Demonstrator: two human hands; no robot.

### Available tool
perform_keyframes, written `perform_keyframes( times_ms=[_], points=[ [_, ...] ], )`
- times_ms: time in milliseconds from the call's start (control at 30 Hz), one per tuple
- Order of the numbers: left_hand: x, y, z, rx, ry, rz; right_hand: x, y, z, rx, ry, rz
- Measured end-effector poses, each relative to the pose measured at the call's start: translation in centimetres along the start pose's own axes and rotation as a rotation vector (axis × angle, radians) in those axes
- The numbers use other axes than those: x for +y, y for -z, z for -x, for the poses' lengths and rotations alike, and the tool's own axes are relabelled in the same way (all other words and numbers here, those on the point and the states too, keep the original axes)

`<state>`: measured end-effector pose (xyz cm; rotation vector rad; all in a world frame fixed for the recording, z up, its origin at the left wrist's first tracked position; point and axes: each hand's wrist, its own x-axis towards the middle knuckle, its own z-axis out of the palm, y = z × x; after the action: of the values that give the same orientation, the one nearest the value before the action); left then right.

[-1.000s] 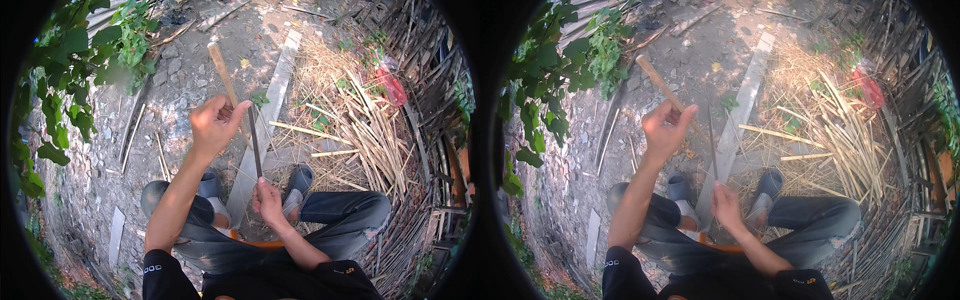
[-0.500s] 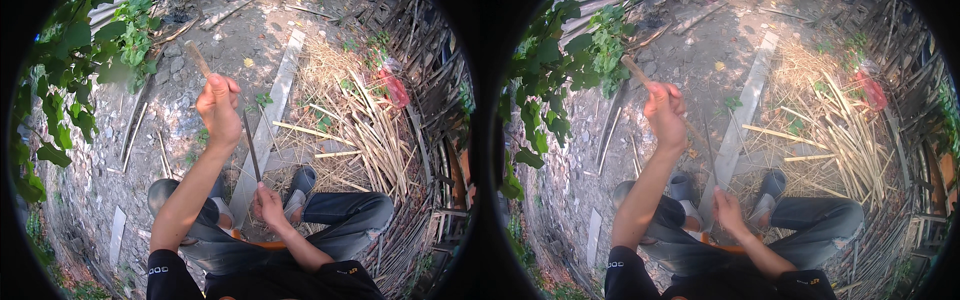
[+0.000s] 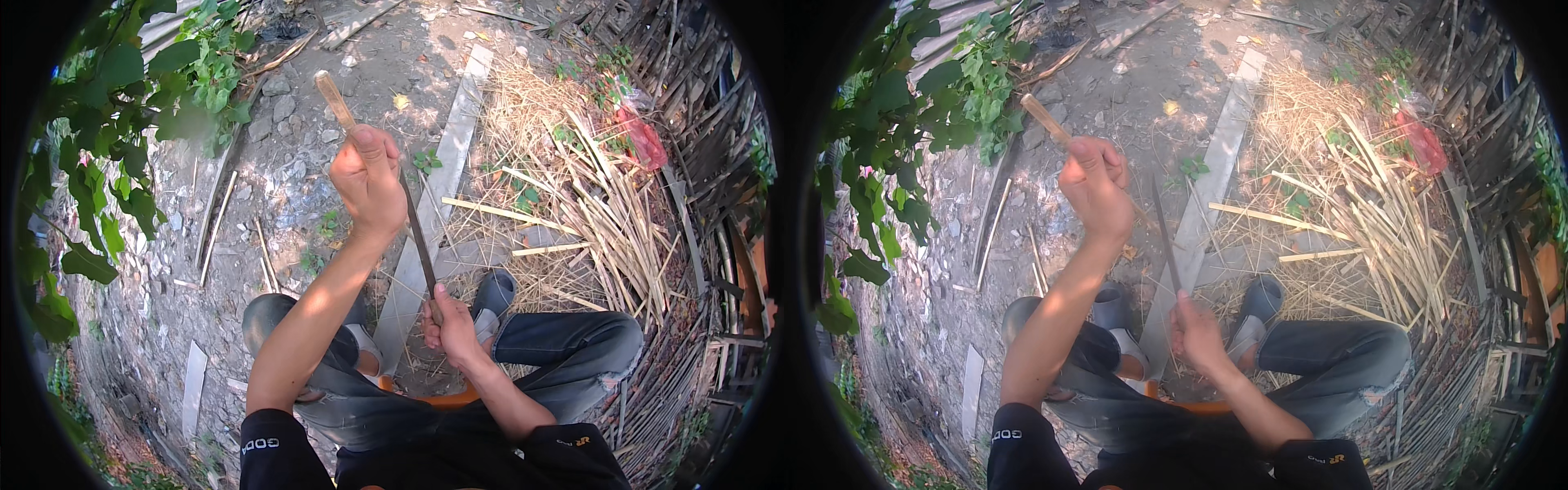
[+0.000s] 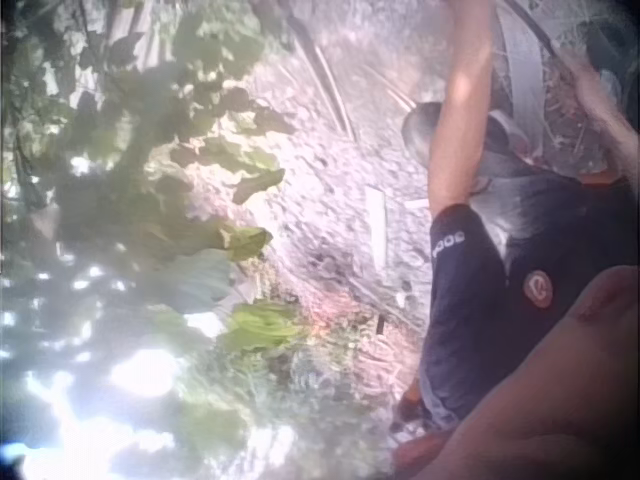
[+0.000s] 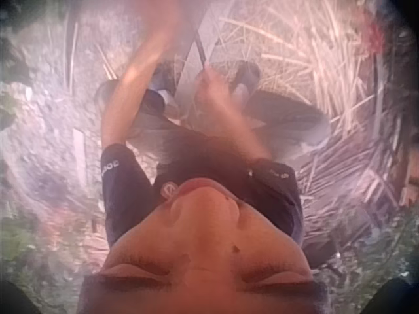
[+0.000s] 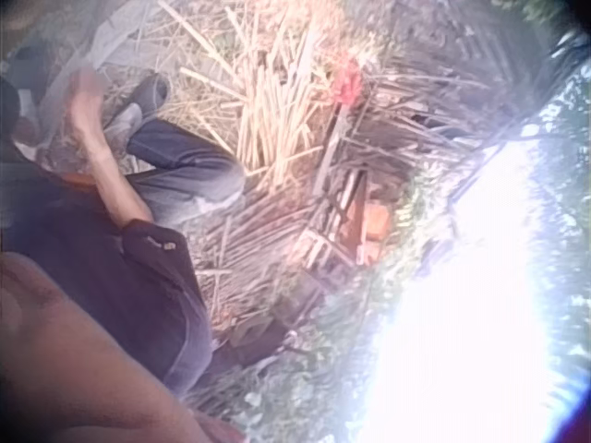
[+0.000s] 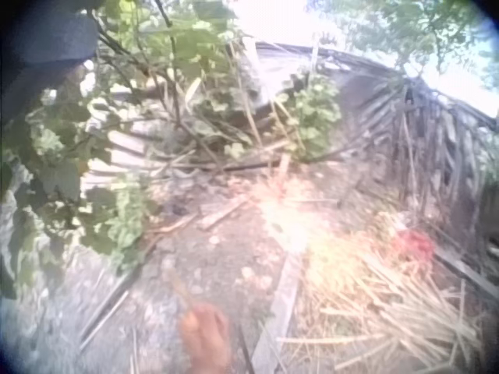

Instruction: The person sits on the ground and uses a large knife to shave a small bamboo stick. They then switch to a red utility knife to continue shaving and smoothing a longer bamboo stick, working along its length.

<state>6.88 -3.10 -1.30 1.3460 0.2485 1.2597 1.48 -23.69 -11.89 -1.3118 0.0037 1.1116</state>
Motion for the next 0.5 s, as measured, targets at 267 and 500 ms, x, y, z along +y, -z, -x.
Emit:
perform_keyframes(
  times_ms=[267, 500],
  points=[
    [-0.4, -1.2, -0.2, 0.014, 0.036, -0.066, -6.8, -2.1, 2.8, -0.027, 0.992, -0.272],
    [-1.4, -0.4, -1.4, -0.084, 0.065, 0.024, 0.9, 0.5, -0.7, 0.064, 0.032, -0.073]
  ],
)
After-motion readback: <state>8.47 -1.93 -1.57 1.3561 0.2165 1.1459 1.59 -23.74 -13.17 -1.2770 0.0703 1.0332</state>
